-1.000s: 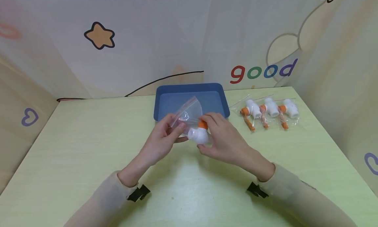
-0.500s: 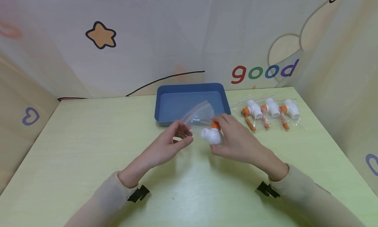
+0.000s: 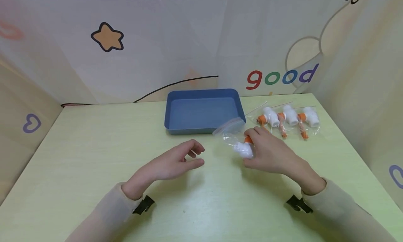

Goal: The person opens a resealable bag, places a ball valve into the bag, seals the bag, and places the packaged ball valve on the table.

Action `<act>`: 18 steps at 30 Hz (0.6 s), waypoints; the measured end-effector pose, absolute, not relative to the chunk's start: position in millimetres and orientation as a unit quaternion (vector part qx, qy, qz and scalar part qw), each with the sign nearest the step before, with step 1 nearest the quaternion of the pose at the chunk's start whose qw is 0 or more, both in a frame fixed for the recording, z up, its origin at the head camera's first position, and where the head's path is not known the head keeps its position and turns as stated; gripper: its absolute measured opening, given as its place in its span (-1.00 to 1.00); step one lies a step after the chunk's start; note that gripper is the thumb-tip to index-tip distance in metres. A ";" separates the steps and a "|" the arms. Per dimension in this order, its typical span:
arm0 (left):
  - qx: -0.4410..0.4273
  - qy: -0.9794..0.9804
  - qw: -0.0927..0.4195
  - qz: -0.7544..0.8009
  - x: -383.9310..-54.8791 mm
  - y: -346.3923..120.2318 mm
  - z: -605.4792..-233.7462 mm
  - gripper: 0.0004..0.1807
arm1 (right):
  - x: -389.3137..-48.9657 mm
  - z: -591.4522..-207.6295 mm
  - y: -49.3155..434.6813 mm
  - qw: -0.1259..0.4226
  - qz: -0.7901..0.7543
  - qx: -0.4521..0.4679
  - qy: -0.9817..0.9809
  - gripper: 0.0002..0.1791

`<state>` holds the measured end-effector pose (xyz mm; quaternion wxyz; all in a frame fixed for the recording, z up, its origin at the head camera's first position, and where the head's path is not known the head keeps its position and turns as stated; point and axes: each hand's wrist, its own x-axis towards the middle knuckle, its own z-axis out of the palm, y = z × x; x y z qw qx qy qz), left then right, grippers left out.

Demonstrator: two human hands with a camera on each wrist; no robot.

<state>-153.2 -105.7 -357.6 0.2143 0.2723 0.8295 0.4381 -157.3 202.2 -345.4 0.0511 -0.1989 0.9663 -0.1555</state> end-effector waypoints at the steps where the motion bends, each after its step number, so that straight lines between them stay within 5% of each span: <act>1: 0.273 0.831 0.216 0.433 -153.1 -106.1 -358.1 -0.58 | -157.4 -345.3 205.4 0.055 -0.151 -0.198 0.967 -0.26; 18: 0.268 0.852 0.227 0.387 -158.6 -117.2 -365.1 -0.55 | -159.7 -345.0 244.2 0.124 -0.086 -0.121 0.981 -0.23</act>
